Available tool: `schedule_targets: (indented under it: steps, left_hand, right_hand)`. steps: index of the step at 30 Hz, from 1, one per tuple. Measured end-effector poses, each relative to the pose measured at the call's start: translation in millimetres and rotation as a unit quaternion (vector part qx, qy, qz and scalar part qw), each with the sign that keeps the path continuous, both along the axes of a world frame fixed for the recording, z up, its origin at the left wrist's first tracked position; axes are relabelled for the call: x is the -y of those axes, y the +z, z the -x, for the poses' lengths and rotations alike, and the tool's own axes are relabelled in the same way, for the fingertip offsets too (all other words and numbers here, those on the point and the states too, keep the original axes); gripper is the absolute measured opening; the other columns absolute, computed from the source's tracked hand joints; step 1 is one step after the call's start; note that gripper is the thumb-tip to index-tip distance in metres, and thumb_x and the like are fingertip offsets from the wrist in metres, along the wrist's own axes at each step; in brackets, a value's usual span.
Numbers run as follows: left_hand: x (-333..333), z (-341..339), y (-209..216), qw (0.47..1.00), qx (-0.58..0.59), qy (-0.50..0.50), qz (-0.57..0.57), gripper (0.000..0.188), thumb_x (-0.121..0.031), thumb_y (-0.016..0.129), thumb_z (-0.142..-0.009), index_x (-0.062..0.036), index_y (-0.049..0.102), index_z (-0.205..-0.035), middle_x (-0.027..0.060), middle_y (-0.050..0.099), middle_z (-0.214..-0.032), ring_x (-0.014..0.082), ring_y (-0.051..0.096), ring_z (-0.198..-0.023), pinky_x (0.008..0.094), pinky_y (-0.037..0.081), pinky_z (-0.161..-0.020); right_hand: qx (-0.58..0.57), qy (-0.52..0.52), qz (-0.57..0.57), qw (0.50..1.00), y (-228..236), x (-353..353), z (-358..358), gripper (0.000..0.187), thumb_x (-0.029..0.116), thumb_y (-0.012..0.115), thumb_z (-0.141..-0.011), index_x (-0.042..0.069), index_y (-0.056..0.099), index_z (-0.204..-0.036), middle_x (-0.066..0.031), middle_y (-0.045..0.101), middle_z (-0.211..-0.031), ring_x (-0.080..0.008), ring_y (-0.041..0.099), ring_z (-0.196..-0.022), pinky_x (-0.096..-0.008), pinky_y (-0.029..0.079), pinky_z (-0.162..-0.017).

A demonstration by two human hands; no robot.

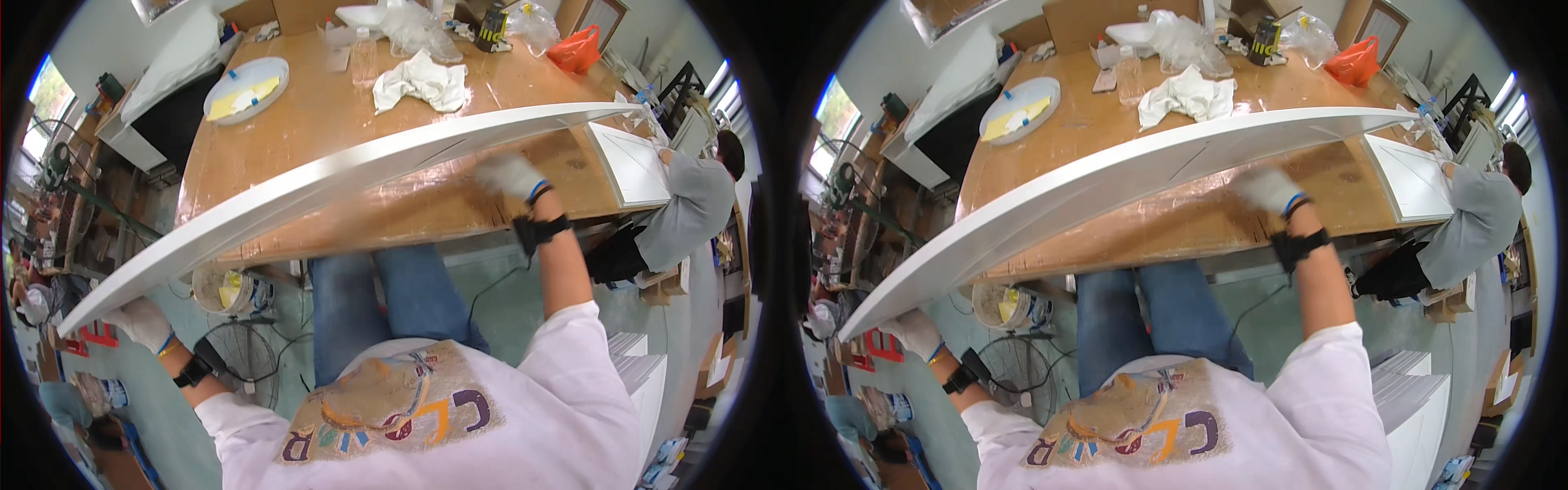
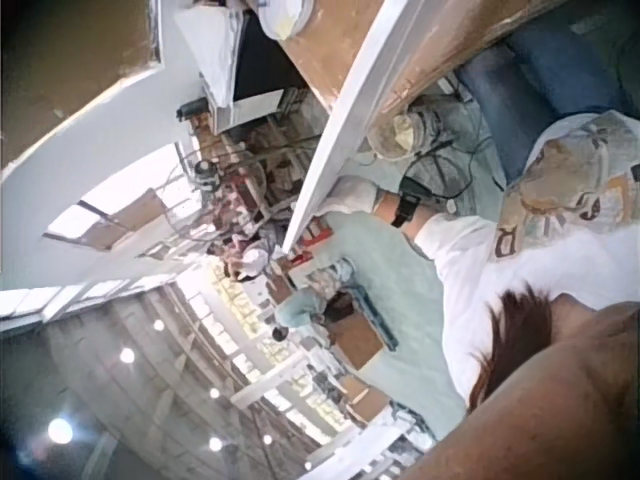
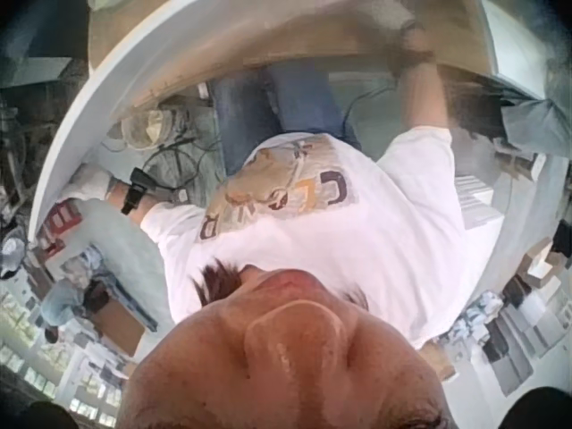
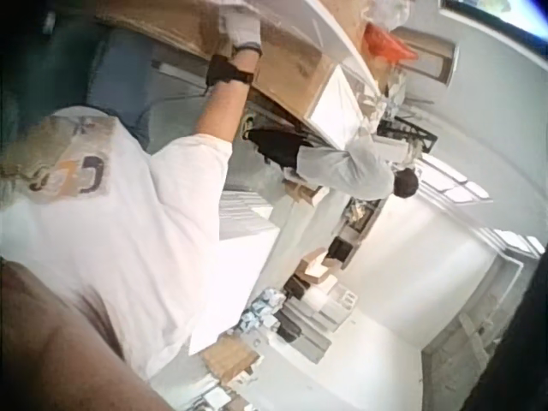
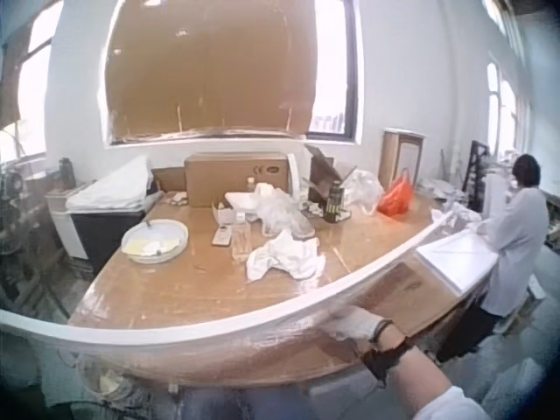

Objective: The recorder uses a blue wax or marking block to highlight or fill recessed lines on a white wooden cabinet door, then wipes the surface with a cloth.

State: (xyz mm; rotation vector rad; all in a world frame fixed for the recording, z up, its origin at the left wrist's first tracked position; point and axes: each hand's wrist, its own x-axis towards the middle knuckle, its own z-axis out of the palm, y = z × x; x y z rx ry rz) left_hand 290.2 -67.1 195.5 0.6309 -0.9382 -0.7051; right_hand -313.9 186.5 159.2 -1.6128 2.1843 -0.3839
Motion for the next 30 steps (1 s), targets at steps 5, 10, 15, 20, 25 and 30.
schedule_targets:
  steps: [5,10,15,20,25,30]
  left_hand:
    - [-3.3,1.8,-4.1,1.000,0.020,-0.018,0.004,0.058,-0.046,0.027,-0.101,-0.0066,0.024,-0.145,0.0135,0.031,-0.146,0.0271,0.033,-0.130,0.0448,0.026,-0.111]
    - [-5.6,-45.2,-21.3,0.990,0.138,0.020,0.027,0.051,-0.036,0.030,-0.103,-0.0054,0.025,-0.145,0.0144,0.031,-0.145,0.0262,0.040,-0.125,0.0430,0.033,-0.107]
    - [-7.5,-81.9,-47.5,0.878,0.407,0.233,-0.096,0.053,-0.032,0.039,-0.101,-0.0024,0.028,-0.145,0.0153,0.032,-0.146,0.0275,0.041,-0.127,0.0393,0.032,-0.108]
    - [-18.7,-48.0,-7.1,0.990,0.004,-0.005,-0.140,0.058,-0.036,0.046,-0.098,0.0001,0.033,-0.142,0.0109,0.037,-0.145,0.0241,0.038,-0.130,0.0341,0.026,-0.111]
    - [33.8,-75.9,-28.8,0.973,0.031,-0.047,-0.225,0.054,-0.038,0.050,-0.096,0.0040,0.049,-0.130,0.0087,0.053,-0.129,0.0179,0.050,-0.115,0.0301,0.039,-0.100]
    - [74.9,-72.6,-44.0,0.949,0.094,-0.038,-0.298,0.052,-0.039,0.055,-0.093,0.0052,0.057,-0.121,0.0067,0.062,-0.113,0.0154,0.059,-0.095,0.0274,0.047,-0.084]
  right_hand:
    - [0.477,-0.095,0.161,0.859,-80.3,5.2,-31.0,0.026,0.008,0.058,-0.088,0.005,0.058,-0.114,-0.0098,0.064,-0.097,-0.0248,0.062,-0.091,-0.0360,0.052,-0.085]
    - [0.777,-0.151,0.373,0.484,-86.4,31.9,-60.9,0.027,0.003,0.052,-0.089,0.004,0.048,-0.116,-0.0117,0.054,-0.110,-0.0273,0.051,-0.110,-0.0409,0.046,-0.096]
    - [0.776,-0.140,0.375,0.488,-103.0,19.6,-53.0,0.031,0.000,0.056,-0.086,0.005,0.049,-0.116,-0.0087,0.053,-0.114,-0.0262,0.051,-0.111,-0.0423,0.041,-0.100]
    - [0.722,-0.149,0.385,0.555,-83.4,-5.6,-108.2,0.034,0.003,0.057,-0.087,0.001,0.049,-0.119,-0.0110,0.054,-0.116,-0.0224,0.052,-0.111,-0.0411,0.041,-0.101]
    - [0.697,-0.219,0.319,0.603,-78.0,-66.3,-147.9,0.031,0.009,0.055,-0.091,0.000,0.049,-0.120,-0.0138,0.056,-0.118,-0.0273,0.055,-0.110,-0.0444,0.046,-0.096]
    - [0.752,-0.303,0.253,0.528,-82.5,-90.6,-170.9,0.028,0.016,0.053,-0.094,-0.002,0.050,-0.115,-0.0179,0.057,-0.113,-0.0329,0.056,-0.106,-0.0484,0.047,-0.093]
